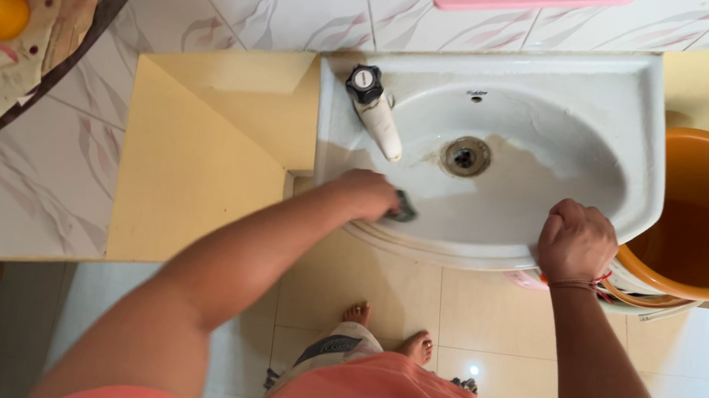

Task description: The person scrubs a white bathroom sink with a green scouring pad, focusing on the basin, drain, and faucet. The person repeatedly rinses the pad and continues scrubbing different areas of the sink surface.

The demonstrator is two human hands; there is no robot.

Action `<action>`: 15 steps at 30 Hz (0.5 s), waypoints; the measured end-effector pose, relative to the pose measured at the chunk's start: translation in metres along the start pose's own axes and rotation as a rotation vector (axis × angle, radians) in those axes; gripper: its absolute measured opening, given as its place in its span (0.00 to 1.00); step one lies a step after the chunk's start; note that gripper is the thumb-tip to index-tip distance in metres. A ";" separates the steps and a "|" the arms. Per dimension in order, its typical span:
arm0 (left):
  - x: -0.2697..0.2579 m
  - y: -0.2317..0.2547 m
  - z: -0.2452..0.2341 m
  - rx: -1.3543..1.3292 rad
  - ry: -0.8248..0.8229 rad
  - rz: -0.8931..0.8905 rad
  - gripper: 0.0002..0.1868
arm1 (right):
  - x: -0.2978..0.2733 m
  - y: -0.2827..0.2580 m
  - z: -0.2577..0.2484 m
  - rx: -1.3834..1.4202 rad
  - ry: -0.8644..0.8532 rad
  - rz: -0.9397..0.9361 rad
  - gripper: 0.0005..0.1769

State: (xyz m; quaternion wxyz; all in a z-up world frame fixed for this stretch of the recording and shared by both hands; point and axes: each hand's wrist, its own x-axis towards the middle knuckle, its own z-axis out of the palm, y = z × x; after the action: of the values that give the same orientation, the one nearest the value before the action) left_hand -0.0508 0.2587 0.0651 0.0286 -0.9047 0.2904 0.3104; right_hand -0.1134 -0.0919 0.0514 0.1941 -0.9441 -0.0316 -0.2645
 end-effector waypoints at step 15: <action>0.082 0.082 0.022 -0.581 0.093 0.097 0.37 | 0.010 -0.018 -0.014 0.062 0.025 0.007 0.07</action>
State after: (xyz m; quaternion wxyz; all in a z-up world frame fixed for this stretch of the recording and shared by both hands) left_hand -0.0556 0.1542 0.0104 -0.2598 -0.8734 0.2332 0.3396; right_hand -0.1146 -0.0809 0.0745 0.2245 -0.9344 -0.0338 -0.2745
